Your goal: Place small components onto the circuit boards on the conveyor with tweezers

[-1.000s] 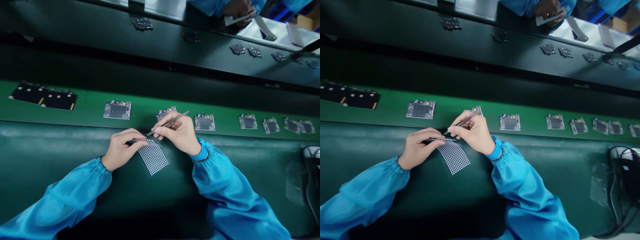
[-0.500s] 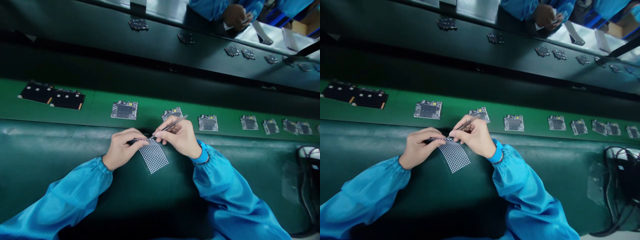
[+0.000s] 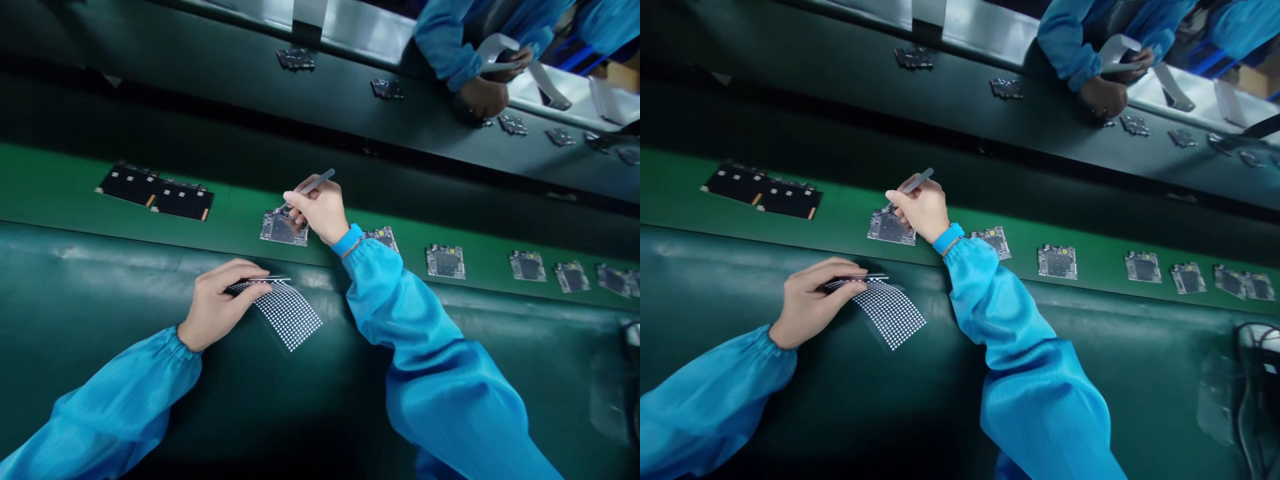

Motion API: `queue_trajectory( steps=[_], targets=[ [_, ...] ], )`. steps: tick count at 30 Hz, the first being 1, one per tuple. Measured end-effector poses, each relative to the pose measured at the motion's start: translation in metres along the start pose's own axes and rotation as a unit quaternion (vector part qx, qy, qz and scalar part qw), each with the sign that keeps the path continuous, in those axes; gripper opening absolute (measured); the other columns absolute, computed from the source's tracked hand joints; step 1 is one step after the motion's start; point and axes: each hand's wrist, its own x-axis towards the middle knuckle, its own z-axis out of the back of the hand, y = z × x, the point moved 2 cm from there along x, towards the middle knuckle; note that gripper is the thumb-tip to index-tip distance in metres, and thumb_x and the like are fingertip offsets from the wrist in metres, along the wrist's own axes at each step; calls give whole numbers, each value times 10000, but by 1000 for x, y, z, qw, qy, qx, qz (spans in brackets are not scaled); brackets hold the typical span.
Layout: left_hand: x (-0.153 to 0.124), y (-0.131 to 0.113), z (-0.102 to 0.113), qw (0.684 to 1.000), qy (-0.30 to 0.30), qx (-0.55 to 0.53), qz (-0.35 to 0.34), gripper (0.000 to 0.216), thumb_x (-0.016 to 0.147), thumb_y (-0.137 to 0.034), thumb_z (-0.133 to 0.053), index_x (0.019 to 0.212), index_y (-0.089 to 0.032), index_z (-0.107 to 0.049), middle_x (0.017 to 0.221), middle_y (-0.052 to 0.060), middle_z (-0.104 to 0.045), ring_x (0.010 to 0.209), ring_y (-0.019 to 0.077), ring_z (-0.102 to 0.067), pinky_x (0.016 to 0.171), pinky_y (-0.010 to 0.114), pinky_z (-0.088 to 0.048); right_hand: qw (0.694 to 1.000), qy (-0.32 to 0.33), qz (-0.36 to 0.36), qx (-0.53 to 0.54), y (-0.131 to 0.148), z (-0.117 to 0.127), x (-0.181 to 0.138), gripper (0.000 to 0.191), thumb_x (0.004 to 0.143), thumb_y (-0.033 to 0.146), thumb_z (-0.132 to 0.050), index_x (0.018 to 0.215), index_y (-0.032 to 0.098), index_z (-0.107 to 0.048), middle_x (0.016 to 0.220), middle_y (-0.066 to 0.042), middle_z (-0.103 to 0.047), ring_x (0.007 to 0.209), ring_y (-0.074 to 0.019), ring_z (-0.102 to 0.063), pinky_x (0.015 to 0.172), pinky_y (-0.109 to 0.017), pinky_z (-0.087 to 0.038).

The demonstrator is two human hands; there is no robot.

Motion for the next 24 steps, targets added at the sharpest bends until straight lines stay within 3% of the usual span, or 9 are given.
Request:
queue_trajectory(
  steps=[7,18,24],
  targets=[
    [-5,13,5,1000,-6,-6,16,95,875,-229,-785,967,-205,-784,974,41,-777,884,169,-739,811,290,-585,999,-15,-21,-32,-14,6,1,252,823,247,-804,835,190,-558,616,10,-661,513,-123,-659,405,-180,-505],
    [-5,13,6,1000,2,-10,15,104,886,-268,-774,969,-208,-788,963,49,-778,871,182,-740,786,308,-602,999,-22,-12,-29,-19,14,0,241,794,237,-798,799,188,-562,610,12,-652,529,-131,-675,387,-177,-496],
    [-7,17,7,1000,3,-1,18,116,891,-289,-764,976,-216,-792,973,54,-781,893,195,-743,798,321,-614,999,-23,-10,-40,-19,20,-4,273,789,300,-818,785,195,-566,580,18,-631,522,-135,-665,390,-187,-496]
  ],
)
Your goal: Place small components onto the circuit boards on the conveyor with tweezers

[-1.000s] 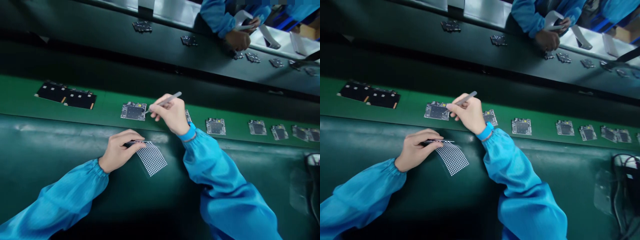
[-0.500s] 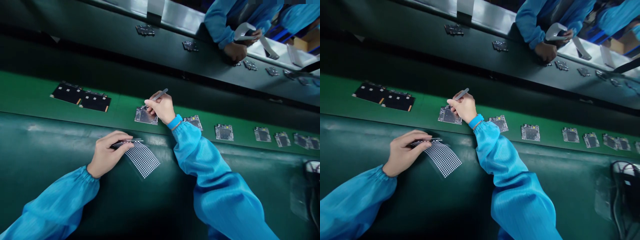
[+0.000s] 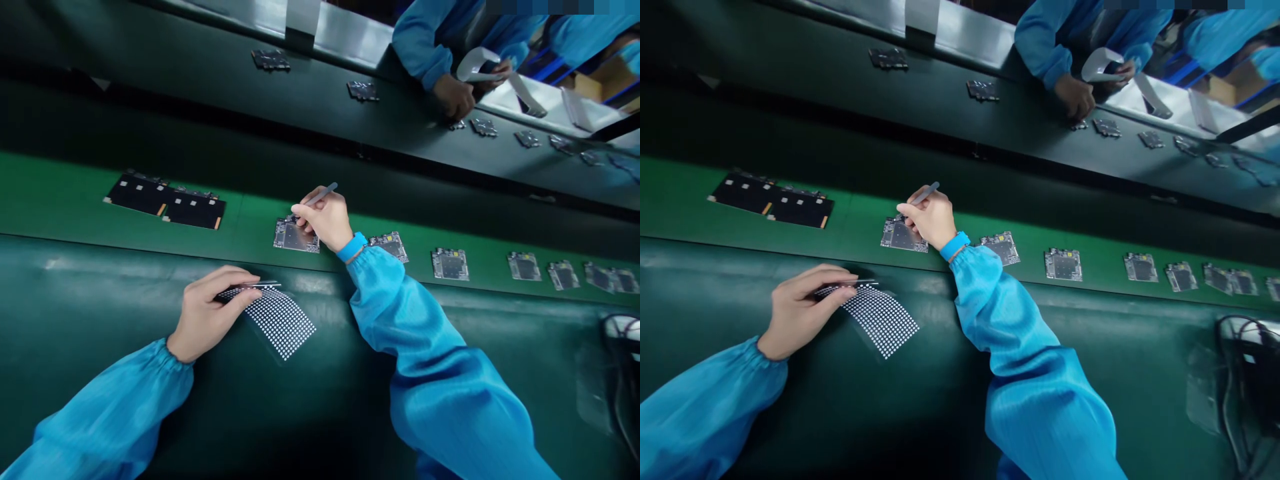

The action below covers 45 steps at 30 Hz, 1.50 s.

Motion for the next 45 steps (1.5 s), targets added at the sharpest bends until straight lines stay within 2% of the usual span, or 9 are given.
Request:
queue_trajectory(
  steps=[13,21,25,27,31,33,35,41,45],
  targets=[
    [0,-1,2,1000,3,7,-9,93,890,-234,-773,981,-220,-783,978,29,-770,886,165,-732,803,283,-587,999,-19,27,-9,1,15,-14,418,727,515,-868,783,203,-596,594,-11,-664,499,-164,-652,425,-257,-517],
    [-1,-2,2,1000,-4,8,1,95,884,-261,-777,973,-229,-791,977,26,-774,881,175,-735,797,301,-593,1000,-17,15,-5,-2,24,-14,395,733,473,-866,790,179,-607,572,-7,-661,437,-128,-607,398,-226,-483],
    [-1,-1,2,1000,-1,10,1,103,885,-270,-778,976,-226,-790,975,28,-773,891,181,-733,804,310,-592,998,-31,46,-14,1,30,-21,389,811,516,-803,854,170,-630,660,-22,-691,525,-146,-661,455,-242,-538],
    [-1,0,2,1000,1,12,2,100,887,-273,-776,974,-224,-789,969,28,-771,888,181,-730,803,309,-590,993,-19,111,-43,4,34,-29,347,938,514,-672,995,172,-671,809,-45,-741,667,-169,-726,605,-290,-616],
    [-1,2,1,1000,-2,8,0,86,894,-266,-768,966,-225,-789,965,25,-768,883,172,-725,807,296,-585,920,68,289,-256,3,39,-48,250,1066,329,-481,1172,221,-680,1129,-68,-770,1091,-229,-730,1083,-468,-521],
    [-1,3,0,1000,-6,6,0,85,895,-268,-765,967,-229,-789,972,26,-767,887,172,-726,811,295,-586,869,98,328,-357,0,40,-53,216,1046,240,-488,1133,211,-683,1202,-86,-758,1231,-265,-674,1179,-537,-412],
    [0,4,0,1000,-10,2,0,87,892,-272,-767,966,-232,-791,976,26,-767,885,171,-726,816,295,-586,851,109,329,-394,3,41,-56,183,1017,203,-516,1103,203,-678,1208,-101,-757,1279,-288,-644,1194,-570,-377],
    [3,-1,0,999,-24,-38,-7,94,870,-272,-793,949,-221,-795,934,31,-774,848,165,-728,781,283,-589,955,129,233,-127,44,24,-93,228,966,357,-698,1130,214,-631,1198,-103,-743,1071,-234,-716,935,-404,-588],
    [0,-3,4,998,-32,-48,-22,123,858,-276,-810,969,-223,-796,953,39,-783,850,164,-732,791,287,-596,952,201,224,-52,54,-9,-122,314,863,367,-830,1058,210,-641,1152,-87,-752,1029,-227,-720,898,-383,-591]
  ],
)
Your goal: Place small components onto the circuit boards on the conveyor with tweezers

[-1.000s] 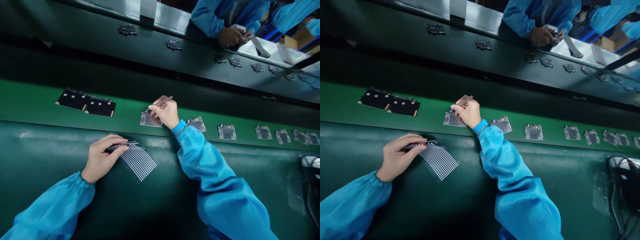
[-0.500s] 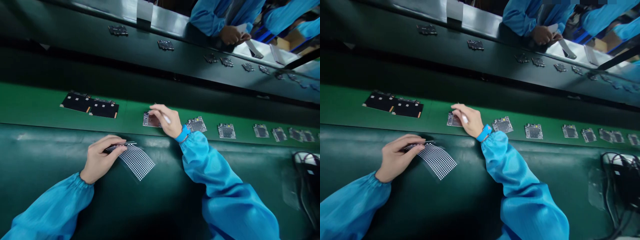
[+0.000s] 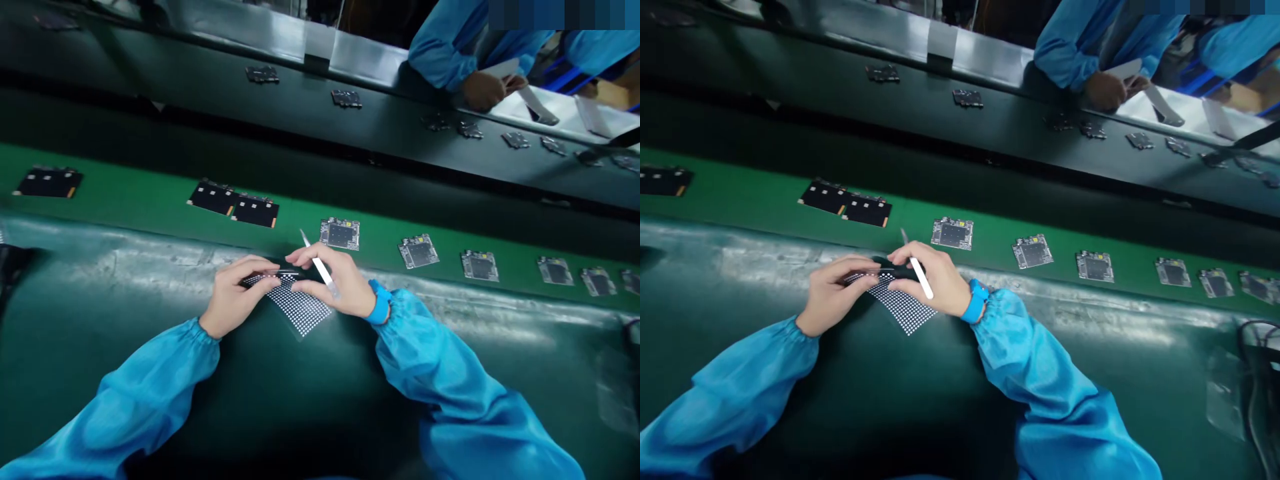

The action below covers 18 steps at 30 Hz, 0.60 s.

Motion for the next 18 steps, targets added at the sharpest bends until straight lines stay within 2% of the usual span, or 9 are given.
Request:
queue_trajectory(
  steps=[5,8,11,14,16,18],
  targets=[
    [-8,1,8,1000,0,-27,4,133,847,-284,-822,961,-222,-793,943,43,-779,870,173,-741,822,303,-614,999,-34,10,-21,0,-29,1,119,934,271,-738,1001,214,-659,994,-45,-752,822,-167,-701,763,-329,-582],
    [-13,4,13,997,-4,-62,34,304,810,-276,-857,1099,-225,-774,997,51,-780,879,171,-751,854,304,-628,998,-58,12,-34,-1,-38,2,89,937,253,-728,985,215,-664,938,-30,-750,772,-156,-693,721,-311,-572],
    [-17,4,18,997,-14,-67,41,248,828,-260,-839,1066,-221,-784,981,47,-778,849,155,-750,822,276,-628,998,-60,15,-31,-1,-45,2,93,935,255,-737,986,217,-668,913,-27,-749,772,-161,-700,727,-318,-580],
    [-18,3,23,998,-18,-49,30,127,856,-262,-811,973,-214,-800,915,41,-775,811,148,-736,764,259,-617,997,-56,22,-41,2,-48,4,142,929,273,-751,1021,222,-656,998,-51,-755,793,-169,-698,729,-332,-591],
    [-17,3,25,999,-14,-36,23,110,867,-264,-799,963,-212,-801,915,45,-781,833,158,-737,769,269,-612,996,-48,53,-55,6,-49,8,189,919,272,-765,1053,226,-639,1116,-80,-745,888,-192,-702,795,-371,-598],
    [-16,2,27,999,-11,-30,18,90,876,-266,-790,948,-213,-800,922,48,-787,858,167,-740,794,286,-611,994,-32,85,-58,9,-50,12,181,927,252,-753,1058,227,-631,1140,-85,-736,959,-206,-700,854,-396,-591]
  ],
)
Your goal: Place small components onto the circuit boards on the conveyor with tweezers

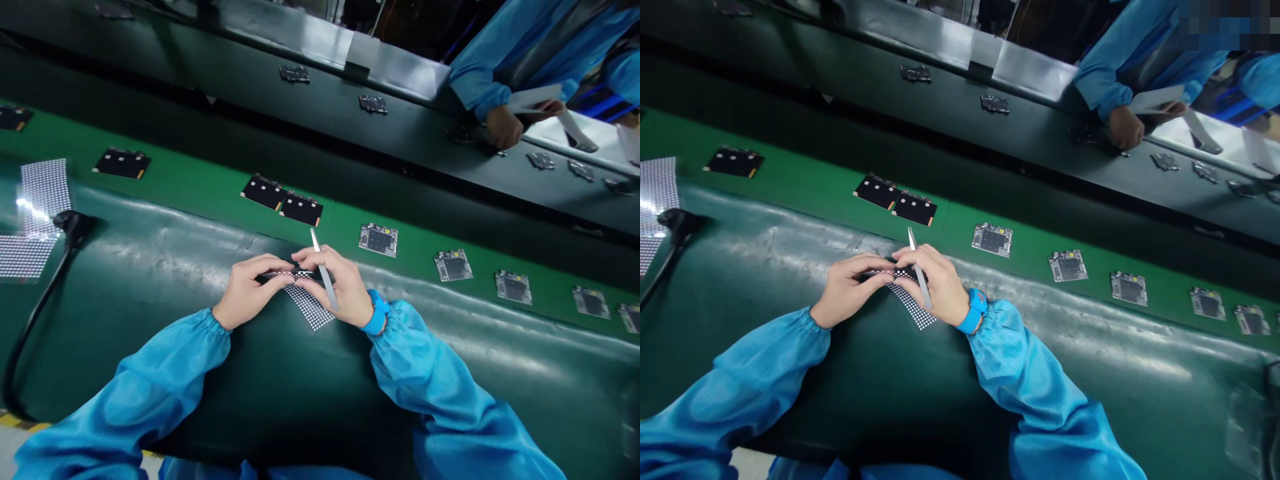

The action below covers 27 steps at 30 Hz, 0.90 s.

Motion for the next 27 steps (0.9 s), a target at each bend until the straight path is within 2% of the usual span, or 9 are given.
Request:
queue_trajectory(
  steps=[3,9,15,19,21,23,25,27],
  targets=[
    [1,0,1,1000,3,0,-6,94,872,-272,-795,949,-217,-798,935,46,-789,877,171,-740,825,303,-613,1000,7,-9,16,-2,-2,3,114,955,224,-712,1045,225,-642,1037,-57,-739,910,-185,-706,832,-366,-591],
    [-1,2,-1,999,-18,-32,16,246,846,-281,-823,1082,-224,-784,983,52,-781,846,157,-746,799,289,-633,998,-23,-50,28,-11,-4,-4,125,933,220,-740,1027,225,-658,997,-42,-748,876,-181,-716,809,-353,-588],
    [0,4,-1,1000,-27,13,4,83,885,-288,-781,939,-234,-813,928,46,-797,889,179,-751,809,311,-630,995,-22,-91,33,-9,-5,-12,152,916,244,-763,1033,237,-666,987,-34,-753,828,-181,-704,780,-359,-589],
    [3,4,0,999,-25,22,6,81,885,-299,-774,916,-236,-816,916,45,-803,880,187,-755,810,320,-628,995,-4,-90,30,-5,12,-7,225,946,261,-720,1161,233,-660,1094,-63,-742,902,-194,-705,837,-371,-590],
    [4,6,1,999,-25,32,10,66,885,-283,-770,902,-235,-813,911,41,-805,881,188,-756,826,319,-623,996,-8,-80,-25,-14,27,1,240,985,256,-652,1224,235,-641,1139,-77,-730,995,-222,-700,909,-405,-572],
    [4,9,2,999,-26,41,13,60,886,-272,-764,882,-233,-809,909,38,-806,883,190,-756,839,321,-619,988,-16,-70,-135,-33,40,13,242,983,260,-643,1224,233,-629,1198,-100,-721,1111,-277,-663,990,-473,-527],
    [3,12,3,998,-28,46,14,60,883,-272,-765,871,-230,-807,911,38,-807,885,194,-756,842,324,-618,964,-5,-71,-255,-60,47,25,293,926,273,-716,1196,214,-619,1309,-136,-687,1254,-350,-580,1061,-545,-456],
    [2,15,4,998,-34,48,14,54,879,-272,-771,873,-231,-805,918,34,-807,890,193,-756,838,317,-617,943,17,-86,-320,-87,51,33,358,865,283,-779,1166,187,-610,1366,-170,-655,1318,-390,-528,1086,-567,-419]
  ],
)
